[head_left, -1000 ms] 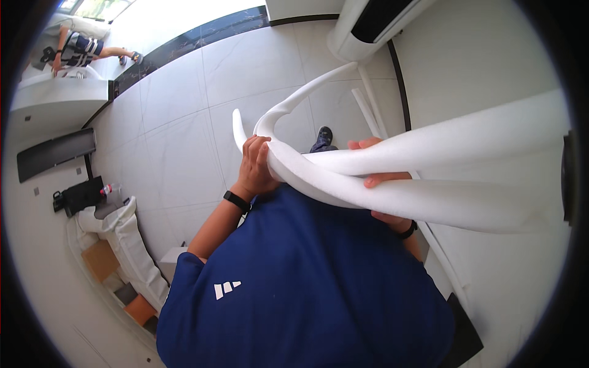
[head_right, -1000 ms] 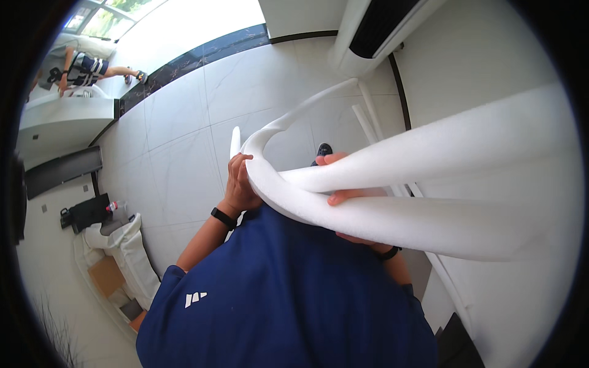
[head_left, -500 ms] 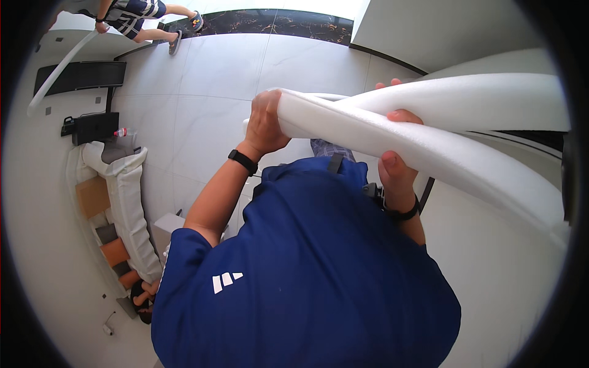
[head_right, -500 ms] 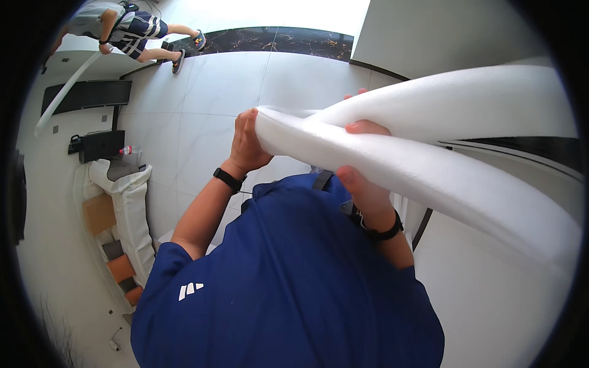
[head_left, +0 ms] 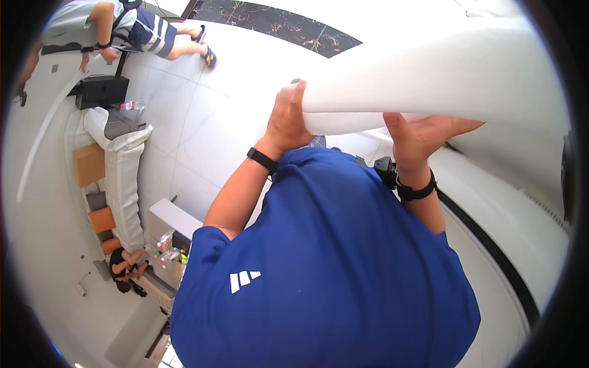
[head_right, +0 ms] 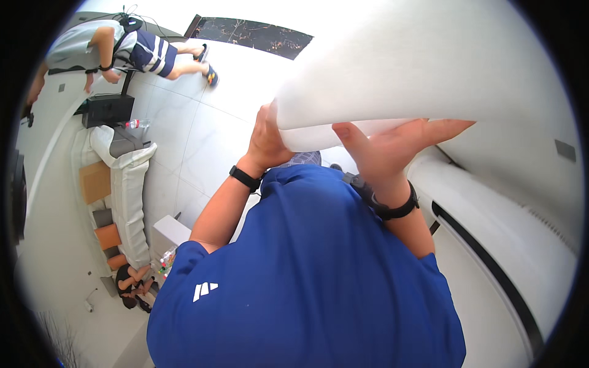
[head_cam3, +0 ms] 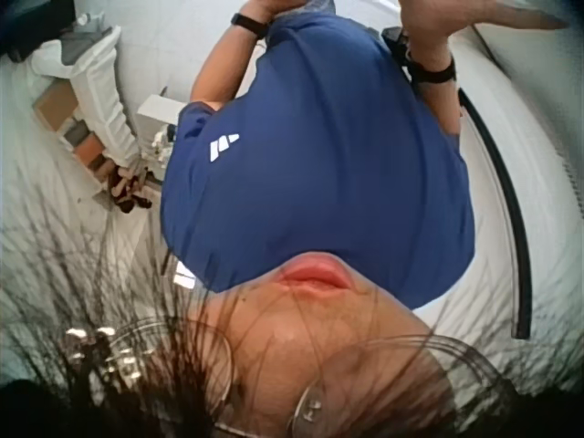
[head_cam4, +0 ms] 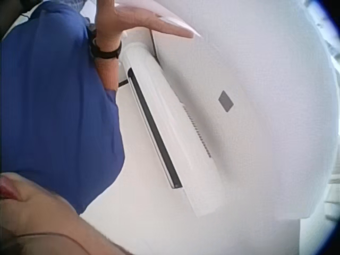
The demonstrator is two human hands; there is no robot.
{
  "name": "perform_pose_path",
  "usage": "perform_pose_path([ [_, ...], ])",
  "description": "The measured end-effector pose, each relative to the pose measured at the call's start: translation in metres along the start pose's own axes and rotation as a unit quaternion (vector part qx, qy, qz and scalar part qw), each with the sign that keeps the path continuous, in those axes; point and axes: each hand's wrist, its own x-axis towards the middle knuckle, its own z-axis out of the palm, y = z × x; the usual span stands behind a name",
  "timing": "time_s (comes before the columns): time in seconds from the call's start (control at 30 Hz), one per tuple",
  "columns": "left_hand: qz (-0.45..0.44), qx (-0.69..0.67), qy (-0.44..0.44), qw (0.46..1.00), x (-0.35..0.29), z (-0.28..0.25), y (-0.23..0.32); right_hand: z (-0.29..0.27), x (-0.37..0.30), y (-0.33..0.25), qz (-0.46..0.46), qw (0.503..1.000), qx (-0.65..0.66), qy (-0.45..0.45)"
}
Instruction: The recorder is moving and arranging long white flexible tubes on a balcony or in a living room area.
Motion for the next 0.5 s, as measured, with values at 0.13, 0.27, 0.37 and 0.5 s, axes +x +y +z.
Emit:
perform_pose_path([
  [0.13, -0.011, -0.037, 0.007, 0.999, 0.086, 0.006, -0.084, 0.050, 0.049, 0.085, 0.172, 0.976, -0.002, -0.132],
  [0.27, 0.000, -0.081, -0.021, 0.996, 0.167, -0.020, -0.127, 0.081, 0.086, 0.126, 0.340, 0.879, 0.033, -0.333],
  [0.37, 0.054, -0.114, -0.018, 0.992, 0.230, -0.050, -0.145, 0.101, 0.121, 0.142, 0.328, 0.893, 0.065, -0.302],
  [0.5, 0.082, -0.141, -0.081, 0.983, 0.309, -0.084, -0.139, 0.110, 0.171, 0.150, 0.156, 0.911, -0.033, -0.381],
])
